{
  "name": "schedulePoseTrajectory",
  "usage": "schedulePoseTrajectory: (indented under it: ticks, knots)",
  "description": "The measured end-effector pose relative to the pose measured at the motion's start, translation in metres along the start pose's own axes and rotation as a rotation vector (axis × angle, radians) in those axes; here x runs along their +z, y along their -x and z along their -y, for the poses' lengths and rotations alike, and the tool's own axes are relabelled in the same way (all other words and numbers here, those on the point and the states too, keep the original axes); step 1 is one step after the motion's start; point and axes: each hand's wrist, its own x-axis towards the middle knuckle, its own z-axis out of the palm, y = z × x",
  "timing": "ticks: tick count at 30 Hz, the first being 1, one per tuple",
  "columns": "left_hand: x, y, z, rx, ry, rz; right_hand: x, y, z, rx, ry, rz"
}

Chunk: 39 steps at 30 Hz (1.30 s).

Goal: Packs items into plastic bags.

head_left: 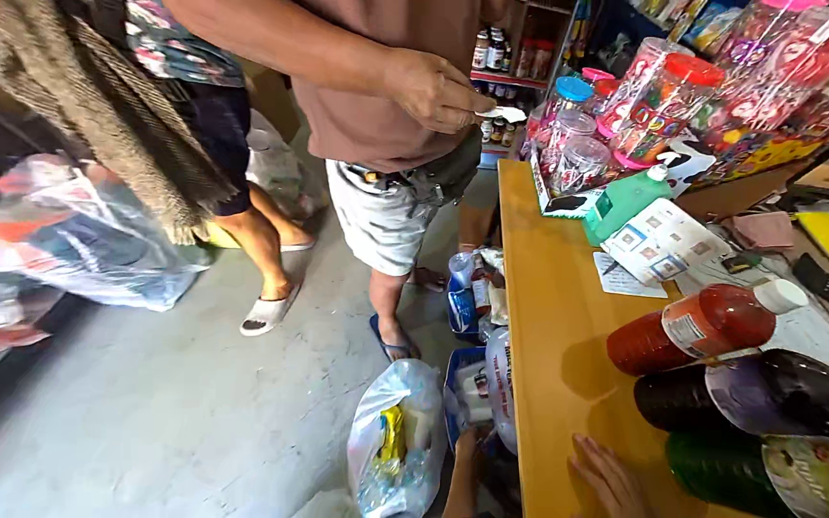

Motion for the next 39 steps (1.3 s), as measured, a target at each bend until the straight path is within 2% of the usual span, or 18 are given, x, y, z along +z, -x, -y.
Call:
schedulePoseTrajectory:
  ticks: [3, 6, 8, 10, 12, 14, 17, 20, 22, 25, 27, 29, 33, 39]
  knots:
    - [0.004, -0.002, -0.008, 0.072, -0.054, 0.016, -0.002, -0.002, 0.002, 0.005, -0.007, 0.021]
    - [0.02, -0.031, -0.011, -0.067, -0.157, -0.077, -0.004, -0.002, 0.002, 0.021, -0.006, 0.034]
    - [0.024, -0.066, 0.014, -0.127, -0.207, -0.172, -0.005, -0.002, 0.003, 0.028, -0.013, 0.041]
    - [0.02, -0.081, 0.033, -0.05, -0.28, -0.242, -0.005, -0.002, 0.004, 0.031, -0.023, 0.042]
    - [0.008, -0.074, 0.036, 0.133, -0.289, -0.255, -0.004, -0.001, 0.006, 0.036, -0.044, 0.055]
    - [-0.004, -0.038, 0.014, 0.346, -0.269, -0.238, -0.005, -0.002, 0.008, 0.045, -0.071, 0.064]
    - [-0.026, 0.05, -0.035, 0.593, -0.241, -0.249, 0.0, 0.003, 0.009, 0.049, -0.042, 0.021]
    - [-0.055, 0.148, -0.091, 0.713, -0.19, -0.267, 0.012, 0.002, 0.01, 0.084, 0.005, -0.048]
    - [-0.071, 0.21, -0.126, 0.764, -0.209, -0.265, -0.006, -0.02, 0.028, 0.186, -0.066, 0.005]
    - [-0.088, 0.302, -0.167, 0.801, -0.294, -0.24, -0.066, -0.073, 0.077, 0.35, -0.39, 0.159]
    - [-0.093, 0.355, -0.185, 0.822, -0.32, -0.189, -0.102, -0.11, 0.114, 0.345, -0.689, 0.135]
    - [-0.092, 0.398, -0.194, 0.829, -0.34, -0.156, -0.135, -0.138, 0.148, 0.329, -0.953, 0.184]
    - [-0.086, 0.456, -0.194, 0.826, -0.365, -0.062, -0.185, -0.157, 0.186, 0.291, -1.22, 0.376]
    - [-0.083, 0.472, -0.186, 0.814, -0.345, 0.074, -0.208, -0.129, 0.181, 0.306, -1.471, 0.377]
